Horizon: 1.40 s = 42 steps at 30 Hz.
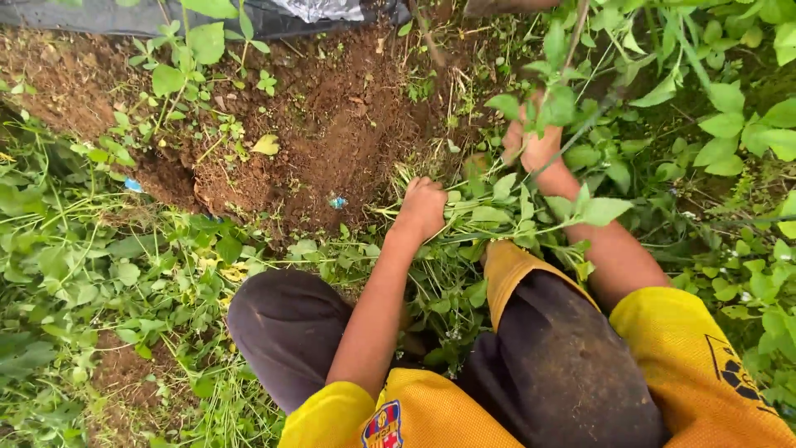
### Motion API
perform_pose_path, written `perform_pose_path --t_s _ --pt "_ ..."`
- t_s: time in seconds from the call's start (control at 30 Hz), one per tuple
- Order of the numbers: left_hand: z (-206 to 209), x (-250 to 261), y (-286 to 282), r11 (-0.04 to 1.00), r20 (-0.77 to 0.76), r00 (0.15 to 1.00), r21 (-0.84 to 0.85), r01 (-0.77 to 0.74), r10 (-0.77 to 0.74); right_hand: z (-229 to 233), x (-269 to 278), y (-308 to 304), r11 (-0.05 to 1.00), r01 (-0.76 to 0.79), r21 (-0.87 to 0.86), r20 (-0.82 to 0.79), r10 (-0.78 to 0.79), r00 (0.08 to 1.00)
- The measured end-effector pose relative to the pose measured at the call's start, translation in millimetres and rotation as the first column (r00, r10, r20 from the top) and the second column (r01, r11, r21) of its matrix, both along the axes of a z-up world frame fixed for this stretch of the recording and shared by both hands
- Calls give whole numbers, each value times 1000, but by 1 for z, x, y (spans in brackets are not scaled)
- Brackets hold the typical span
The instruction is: Using a hand hoe and hands to remove weeds from a garden bed in a nursery.
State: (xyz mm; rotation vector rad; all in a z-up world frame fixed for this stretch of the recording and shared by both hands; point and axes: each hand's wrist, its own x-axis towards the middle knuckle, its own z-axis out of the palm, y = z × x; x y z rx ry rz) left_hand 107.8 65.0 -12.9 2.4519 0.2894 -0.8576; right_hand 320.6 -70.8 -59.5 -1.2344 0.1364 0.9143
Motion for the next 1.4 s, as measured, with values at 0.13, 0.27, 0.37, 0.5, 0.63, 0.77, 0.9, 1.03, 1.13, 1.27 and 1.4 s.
perform_pose_path --t_s 0.13,0.27,0.37,0.5,0.63,0.77,0.9,1.03,1.13,1.27,1.4 --pt "-60 -51 -34 999 -195 980 -30 25 -30 -53 -56 -67 670 -318 -671 122 522 844" --pt "-149 -111 -56 962 -544 838 -201 -183 46 -159 -61 -103 718 -302 -628 244 550 799" --pt "-41 -116 -54 873 -653 755 -335 -354 56 -141 -25 -81 736 -116 -667 316 420 851" --pt "10 -90 -49 812 -909 362 -48 -582 206 15 47 4 691 90 -717 280 168 945" --pt "31 -40 -31 950 -862 506 -160 -270 -1 0 58 -1 970 181 -160 479 -84 874" --pt "29 -15 10 995 -668 744 -55 -79 22 -131 34 -90 881 -64 -468 454 302 838" --pt "29 72 27 896 69 903 112 -429 423 -65 52 -107 828 -68 -556 435 360 825" --pt "-46 130 21 841 145 884 272 -467 444 3 71 -43 966 115 -230 374 -21 927" --pt "-57 152 16 845 95 870 212 -492 483 -5 64 -28 987 138 -81 392 -96 915" --pt "-74 158 13 663 67 661 -21 -748 747 -93 33 -57 796 -60 -603 380 352 855" --pt "-90 152 12 619 96 612 -75 -782 785 -17 52 -41 776 -78 -626 373 386 843"
